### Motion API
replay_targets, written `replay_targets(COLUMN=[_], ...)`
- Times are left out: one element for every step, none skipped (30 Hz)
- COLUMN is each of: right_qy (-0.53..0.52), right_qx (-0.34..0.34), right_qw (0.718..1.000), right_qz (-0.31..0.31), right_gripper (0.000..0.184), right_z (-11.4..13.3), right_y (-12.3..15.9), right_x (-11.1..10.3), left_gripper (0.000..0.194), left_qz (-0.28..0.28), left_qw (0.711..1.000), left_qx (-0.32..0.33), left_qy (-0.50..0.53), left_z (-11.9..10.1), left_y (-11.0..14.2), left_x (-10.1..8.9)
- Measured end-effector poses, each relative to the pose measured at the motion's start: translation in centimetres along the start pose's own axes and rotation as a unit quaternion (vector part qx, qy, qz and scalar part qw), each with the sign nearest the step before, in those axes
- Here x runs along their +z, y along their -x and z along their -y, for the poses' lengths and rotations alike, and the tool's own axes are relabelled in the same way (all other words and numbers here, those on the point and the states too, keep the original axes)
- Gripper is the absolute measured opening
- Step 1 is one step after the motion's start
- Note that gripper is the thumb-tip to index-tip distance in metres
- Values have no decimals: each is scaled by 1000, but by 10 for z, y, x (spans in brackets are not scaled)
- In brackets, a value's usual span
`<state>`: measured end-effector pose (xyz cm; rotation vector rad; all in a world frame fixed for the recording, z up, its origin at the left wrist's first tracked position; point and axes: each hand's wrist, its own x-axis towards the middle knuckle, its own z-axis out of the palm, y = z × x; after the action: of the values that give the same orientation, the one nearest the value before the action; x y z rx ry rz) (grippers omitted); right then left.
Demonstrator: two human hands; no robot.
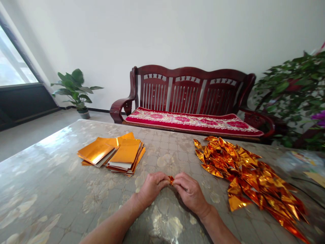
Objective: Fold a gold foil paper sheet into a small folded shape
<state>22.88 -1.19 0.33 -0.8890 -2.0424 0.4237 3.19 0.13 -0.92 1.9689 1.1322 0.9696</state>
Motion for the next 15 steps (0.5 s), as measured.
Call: replay_targets(right_qy=[5,11,18,26,34,42,48,54,58,63,67,71,75,79,83], right_qx=[0,0,2,3,4,4,2,-1,-4,-8,-11,-13,-15,-16,-17], right_qw=[1000,1000,1000,1000,999,999,999,998,998,998,997,997,997,997,996], right_qz=[-3,-8,-12,-16,-19,-22,-23,-23,-23,-23,-22,-22,-21,-20,-20], right_gripper=[17,17,18,18,18,18,19,19,19,19,19,19,18,18,18], right_z=[1,1,2,2,2,3,3,3,3,3,3,3,3,3,4], right_y=[0,0,0,0,0,0,0,0,0,0,0,0,0,0,1], right_x=[1,1,2,3,3,4,5,5,5,5,5,5,5,4,5], left_gripper=[16,16,16,16,17,17,18,18,19,20,20,20,20,19,18], left_qz=[-3,-5,-6,-7,-7,-7,-6,-5,-5,-4,-4,-4,-5,-6,-8], left_qw=[1000,1000,1000,1000,1000,999,999,999,999,999,998,998,998,998,998], left_qx=[1,3,6,10,13,15,17,17,16,16,16,16,17,18,18], left_qy=[-2,-5,-10,-17,-24,-31,-38,-43,-48,-51,-54,-57,-59,-60,-59], left_z=[0,-1,-1,-2,-3,-4,-5,-5,-6,-7,-7,-8,-8,-9,-9], left_y=[1,1,2,3,3,4,4,5,5,5,5,5,6,6,6], left_x=[0,1,1,1,1,2,2,2,2,2,2,2,3,3,3])
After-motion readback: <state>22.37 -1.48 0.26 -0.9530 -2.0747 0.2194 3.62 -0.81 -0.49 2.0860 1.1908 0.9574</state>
